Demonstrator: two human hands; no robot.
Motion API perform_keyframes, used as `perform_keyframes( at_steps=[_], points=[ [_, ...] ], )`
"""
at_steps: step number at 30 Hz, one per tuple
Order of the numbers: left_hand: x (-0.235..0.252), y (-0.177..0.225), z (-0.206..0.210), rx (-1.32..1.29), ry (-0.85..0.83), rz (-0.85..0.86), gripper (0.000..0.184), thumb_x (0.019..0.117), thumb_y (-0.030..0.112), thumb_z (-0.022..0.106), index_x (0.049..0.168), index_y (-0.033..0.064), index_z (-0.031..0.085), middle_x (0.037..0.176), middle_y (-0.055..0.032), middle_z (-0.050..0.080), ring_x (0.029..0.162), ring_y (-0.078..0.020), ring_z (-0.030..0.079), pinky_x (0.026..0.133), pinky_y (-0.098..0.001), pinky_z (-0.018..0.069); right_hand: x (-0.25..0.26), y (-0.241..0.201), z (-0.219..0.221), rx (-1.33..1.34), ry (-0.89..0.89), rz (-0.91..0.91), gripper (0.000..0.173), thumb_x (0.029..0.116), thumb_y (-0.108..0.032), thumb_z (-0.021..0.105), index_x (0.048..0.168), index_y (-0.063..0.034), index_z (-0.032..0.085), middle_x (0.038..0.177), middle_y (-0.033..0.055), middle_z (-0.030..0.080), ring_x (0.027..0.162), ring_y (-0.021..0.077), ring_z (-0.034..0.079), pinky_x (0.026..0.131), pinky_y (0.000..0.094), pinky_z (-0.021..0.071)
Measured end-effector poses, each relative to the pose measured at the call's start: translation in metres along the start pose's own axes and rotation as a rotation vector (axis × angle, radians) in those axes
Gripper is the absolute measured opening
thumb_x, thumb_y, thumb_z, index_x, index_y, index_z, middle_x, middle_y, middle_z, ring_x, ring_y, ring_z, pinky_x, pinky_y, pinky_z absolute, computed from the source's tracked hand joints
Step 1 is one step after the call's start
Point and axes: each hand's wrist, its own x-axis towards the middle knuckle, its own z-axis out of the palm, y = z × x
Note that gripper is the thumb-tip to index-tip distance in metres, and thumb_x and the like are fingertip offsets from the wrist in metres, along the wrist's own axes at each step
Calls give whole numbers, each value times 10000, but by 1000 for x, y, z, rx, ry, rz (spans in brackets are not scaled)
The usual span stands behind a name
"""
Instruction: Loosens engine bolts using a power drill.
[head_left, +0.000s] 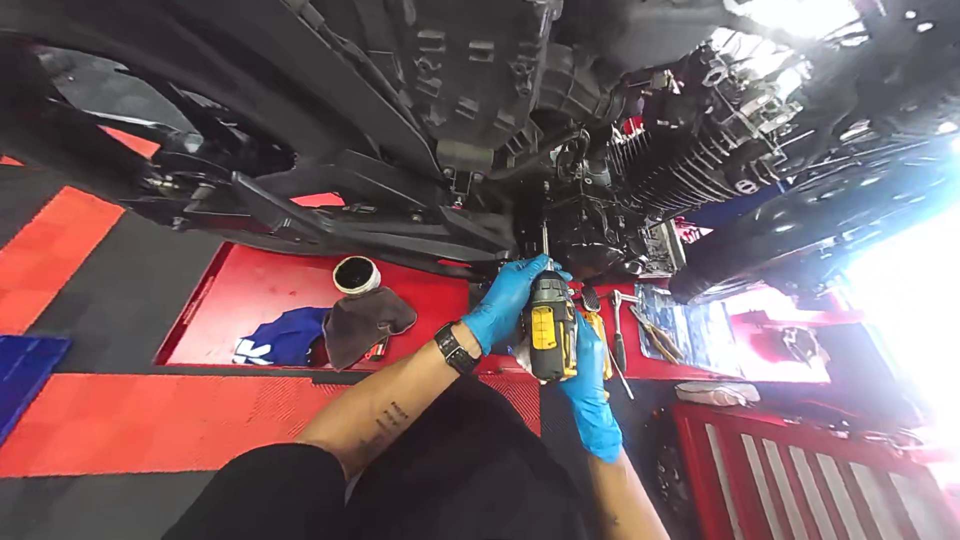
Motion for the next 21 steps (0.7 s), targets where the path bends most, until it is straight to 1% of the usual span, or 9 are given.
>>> perform_keyframes(
  at_steps=[1,3,6,9,12,14,17,19,21],
  points=[
    [0,3,0,2,-2,-1,452,1131,282,350,1144,-36,672,1010,-132,757,913,-208,738,844,-360,609,2,-3,-3,-14,1,-3,521,849,-376,650,1143,48,721,1067,189,754,1006,326,736,893,533,573],
    [2,7,3,1,-11,-20,472,1134,297,332,1146,-34,668,996,-128,758,898,-202,740,829,-356,611,7,-6,-8,-128,27,-37,476,857,-366,624,1088,35,736,1020,183,758,959,336,743,833,534,583],
    [4,4,4,-20,-8,-34,464,1133,308,342,1156,-38,651,961,-123,752,867,-202,741,810,-352,618,12,-8,-10,-339,6,-76,333,885,-241,602,1031,27,734,972,194,749,915,366,737,775,551,573],
    [6,7,7,-20,11,-32,479,1135,319,327,1132,-34,650,929,-115,749,839,-194,738,788,-343,618,17,-6,-9,-376,10,-90,317,875,-239,605,1006,17,737,937,180,746,889,355,737,756,535,575],
    [7,8,8,75,36,-47,509,1135,358,301,1113,-17,645,908,-106,740,823,-188,733,774,-346,618,17,-7,-12,-350,-22,-67,324,882,-251,617,1027,11,739,944,173,749,899,354,737,769,538,580],
    [10,12,8,232,52,-66,530,1129,408,294,1137,9,643,932,-91,726,847,-166,721,791,-346,607,20,-7,-13,-350,-29,-72,330,867,-256,625,1024,11,739,937,171,749,888,344,740,765,534,582],
    [15,21,8,387,47,-84,539,1120,440,311,1167,4,623,962,-103,693,860,-158,691,801,-350,584,24,-8,-16,-363,-77,-49,354,840,-260,665,1063,5,738,961,169,753,906,346,740,793,544,580],
    [22,24,7,456,38,-75,564,1119,456,296,1178,0,622,992,-118,697,892,-169,694,824,-360,582,30,-11,-17,-408,-129,-28,346,836,-205,693,1109,6,730,994,183,749,944,363,733,819,548,577],
    [28,23,4,552,36,-57,609,1121,464,256,1186,-6,637,1061,-148,690,968,-201,679,891,-399,555,35,-8,-16,-476,-154,-52,293,869,-107,670,1132,13,720,1018,206,738,972,386,721,834,555,567]
  ],
)
